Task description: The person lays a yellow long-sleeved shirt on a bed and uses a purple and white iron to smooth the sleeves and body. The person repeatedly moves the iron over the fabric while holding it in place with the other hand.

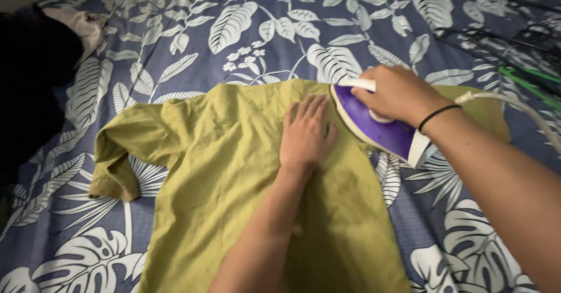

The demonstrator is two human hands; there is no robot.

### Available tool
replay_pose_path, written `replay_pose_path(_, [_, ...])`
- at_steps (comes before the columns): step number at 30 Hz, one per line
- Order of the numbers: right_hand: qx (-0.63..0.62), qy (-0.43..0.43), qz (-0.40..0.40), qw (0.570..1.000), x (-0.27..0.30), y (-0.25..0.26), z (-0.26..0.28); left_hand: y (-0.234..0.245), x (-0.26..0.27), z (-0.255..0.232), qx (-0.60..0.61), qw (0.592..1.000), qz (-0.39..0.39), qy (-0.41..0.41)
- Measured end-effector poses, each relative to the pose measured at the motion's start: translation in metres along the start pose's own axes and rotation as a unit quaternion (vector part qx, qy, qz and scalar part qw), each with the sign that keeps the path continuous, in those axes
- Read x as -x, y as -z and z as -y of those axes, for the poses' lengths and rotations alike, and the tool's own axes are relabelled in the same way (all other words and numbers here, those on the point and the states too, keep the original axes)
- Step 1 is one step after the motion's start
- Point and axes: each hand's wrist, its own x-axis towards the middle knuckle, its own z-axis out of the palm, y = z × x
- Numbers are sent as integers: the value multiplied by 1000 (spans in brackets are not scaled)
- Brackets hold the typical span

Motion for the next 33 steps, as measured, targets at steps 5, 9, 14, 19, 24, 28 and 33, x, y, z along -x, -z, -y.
replay_pose_path(5, [5, -9, 21, 1000, 27, 8, 1, -6, 1, 2, -19, 1000, 17, -3])
replay_pose_path(9, [-10, 18, -5, 1000, 50, 15, 12, -16, -3, 5, -57, 998, -5, -22])
replay_pose_path(14, [50, -49, -23, 997, 61, 15, 28, -16, -3, 5, -80, 997, 16, -16])
replay_pose_path(19, [58, -34, -54, 996, 53, 13, 26, -9, -3, 0, -73, 997, 33, -8])
replay_pose_path(24, [80, -41, -65, 994, 39, 5, 12, -8, -6, -1, -96, 994, 51, -8])
replay_pose_path(28, [82, -48, -86, 992, 36, 3, -6, -8, -6, -4, -103, 993, 60, -5])
replay_pose_path(33, [81, -95, -73, 990, 43, 11, -44, -8, -6, -2, -106, 993, 55, -10])
